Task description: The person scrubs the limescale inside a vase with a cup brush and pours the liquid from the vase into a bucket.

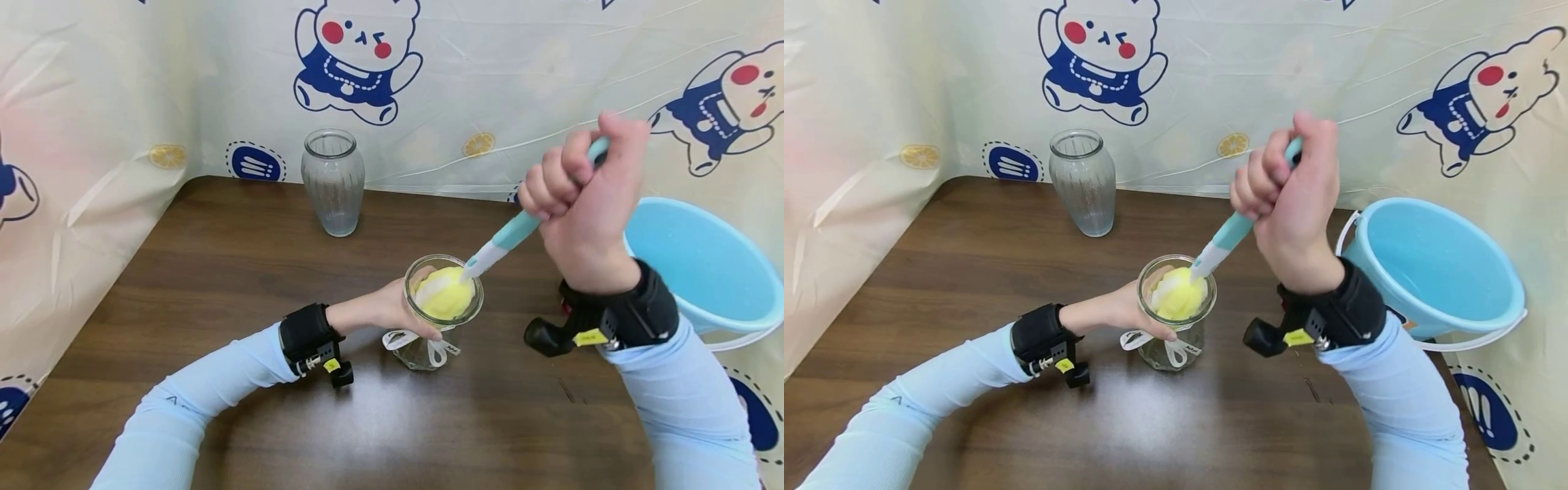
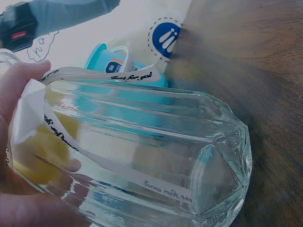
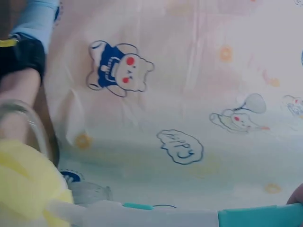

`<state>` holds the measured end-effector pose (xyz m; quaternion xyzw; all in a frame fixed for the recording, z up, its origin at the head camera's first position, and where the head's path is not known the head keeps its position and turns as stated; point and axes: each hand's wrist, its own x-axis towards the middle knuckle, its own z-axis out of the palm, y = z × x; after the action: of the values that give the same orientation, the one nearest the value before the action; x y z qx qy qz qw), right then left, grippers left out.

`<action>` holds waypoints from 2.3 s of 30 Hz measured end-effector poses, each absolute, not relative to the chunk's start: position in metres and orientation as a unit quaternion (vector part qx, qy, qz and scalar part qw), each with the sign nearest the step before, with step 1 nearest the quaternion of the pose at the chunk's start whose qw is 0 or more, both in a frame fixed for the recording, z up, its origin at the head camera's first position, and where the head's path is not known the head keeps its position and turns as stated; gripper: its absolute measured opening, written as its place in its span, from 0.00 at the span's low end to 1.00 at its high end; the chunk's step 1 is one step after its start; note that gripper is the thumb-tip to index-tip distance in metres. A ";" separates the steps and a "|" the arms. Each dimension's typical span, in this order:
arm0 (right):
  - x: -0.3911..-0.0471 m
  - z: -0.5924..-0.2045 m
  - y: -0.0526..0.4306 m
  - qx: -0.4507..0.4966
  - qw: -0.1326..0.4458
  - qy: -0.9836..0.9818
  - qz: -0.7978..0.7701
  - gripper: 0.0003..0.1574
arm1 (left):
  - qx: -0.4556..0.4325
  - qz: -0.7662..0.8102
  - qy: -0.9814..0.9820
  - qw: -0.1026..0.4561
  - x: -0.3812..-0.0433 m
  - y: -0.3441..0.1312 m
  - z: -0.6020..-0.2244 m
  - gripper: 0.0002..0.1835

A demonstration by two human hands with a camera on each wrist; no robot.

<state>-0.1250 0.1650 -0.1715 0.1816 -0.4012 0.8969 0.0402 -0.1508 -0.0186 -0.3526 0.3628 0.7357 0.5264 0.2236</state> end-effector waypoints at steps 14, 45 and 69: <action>-0.166 -0.175 0.151 0.116 -0.070 -0.463 0.876 0.34 | 0.364 0.538 0.727 0.222 -0.149 -0.019 -0.352 0.39; -0.183 -0.180 0.128 0.096 -0.159 -0.599 0.779 0.32 | 0.369 0.526 0.731 0.228 -0.150 -0.019 -0.351 0.42; -0.162 -0.188 0.071 0.156 -0.182 -0.751 0.615 0.35 | 0.405 0.551 0.693 0.228 -0.154 -0.018 -0.351 0.36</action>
<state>-0.1618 0.0713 -0.1877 0.1563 -0.7508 0.6154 -0.1821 -0.1541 -0.0182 -0.3511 0.4048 0.6932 0.5512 0.2277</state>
